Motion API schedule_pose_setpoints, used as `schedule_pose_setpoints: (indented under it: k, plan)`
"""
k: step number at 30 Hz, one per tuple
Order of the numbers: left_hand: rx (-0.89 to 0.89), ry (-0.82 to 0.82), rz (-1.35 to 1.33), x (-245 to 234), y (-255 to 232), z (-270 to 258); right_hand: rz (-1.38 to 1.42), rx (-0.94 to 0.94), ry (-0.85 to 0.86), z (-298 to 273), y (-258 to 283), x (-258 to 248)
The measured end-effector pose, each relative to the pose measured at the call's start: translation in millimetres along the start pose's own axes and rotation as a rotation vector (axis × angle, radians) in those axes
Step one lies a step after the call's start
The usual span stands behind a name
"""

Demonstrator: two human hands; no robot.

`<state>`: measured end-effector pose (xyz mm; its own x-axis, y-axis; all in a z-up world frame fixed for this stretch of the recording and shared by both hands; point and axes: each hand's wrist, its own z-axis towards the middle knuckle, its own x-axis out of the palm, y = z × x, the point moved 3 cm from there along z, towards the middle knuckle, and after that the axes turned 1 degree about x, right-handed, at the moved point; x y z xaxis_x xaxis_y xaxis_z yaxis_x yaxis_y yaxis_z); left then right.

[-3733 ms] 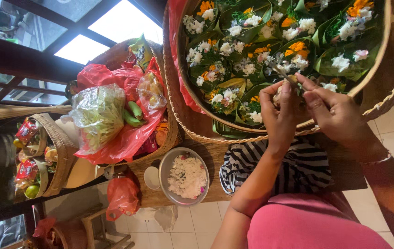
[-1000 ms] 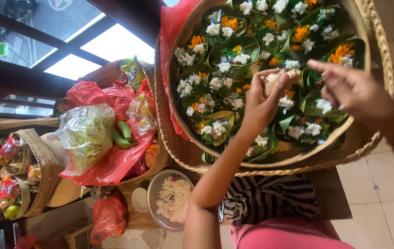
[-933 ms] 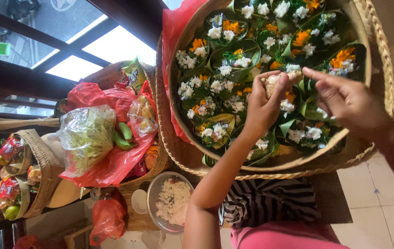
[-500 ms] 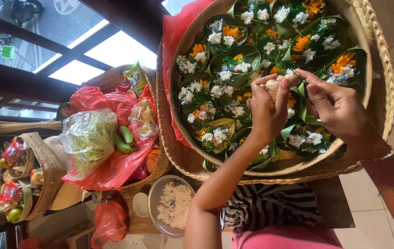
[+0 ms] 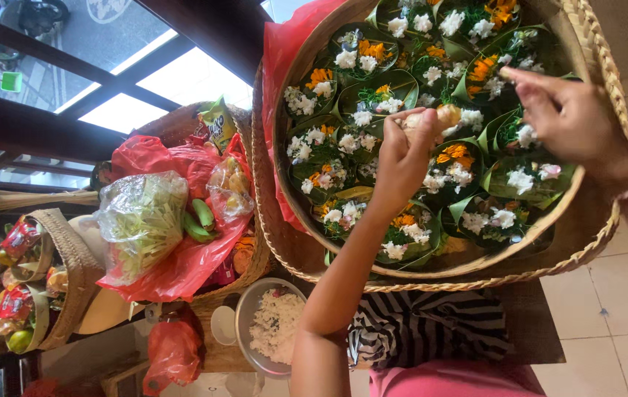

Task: The person assembles offerings in banana leaf containers by adding rice and flowers from a bowl using their hands and a knife before placing the parcels into a large woven basket.

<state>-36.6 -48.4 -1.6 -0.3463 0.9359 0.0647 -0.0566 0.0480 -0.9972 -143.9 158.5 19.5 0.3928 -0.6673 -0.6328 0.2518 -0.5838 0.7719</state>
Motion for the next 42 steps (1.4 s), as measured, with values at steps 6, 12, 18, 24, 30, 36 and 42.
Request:
schedule_pose_setpoints:
  k: [6, 12, 18, 24, 30, 36, 42]
  plan:
    - [-0.101, -0.061, -0.140, -4.2, 16.9, 6.3, -0.008, 0.069, 0.135, 69.0, -51.2, 7.3]
    - [-0.155, -0.046, -0.225, -14.2, 18.6, 4.4, -0.192, 0.105, 0.087, 82.7, -84.4, 17.1]
    - [-0.235, -0.042, -0.196, -11.9, 17.8, 1.3, -0.584, -0.065, -0.113, 101.0, -80.2, 23.8]
    - [-0.223, -0.028, -0.365, -15.5, 20.7, -1.2, -0.071, -0.086, -0.004, 51.4, -7.9, 17.5]
    - [-0.181, -0.129, -0.265, -11.3, 33.3, -6.7, 0.263, -0.062, 0.267, -29.5, 48.7, 40.7]
    - [-0.073, -0.182, -0.179, -4.1, 23.3, -12.9, 0.231, -0.162, 0.132, -48.7, 73.7, 44.0]
    - [0.078, -0.283, 0.195, -1.0, -5.9, -29.5, 0.117, -0.169, -0.017, -57.2, 87.0, 55.5]
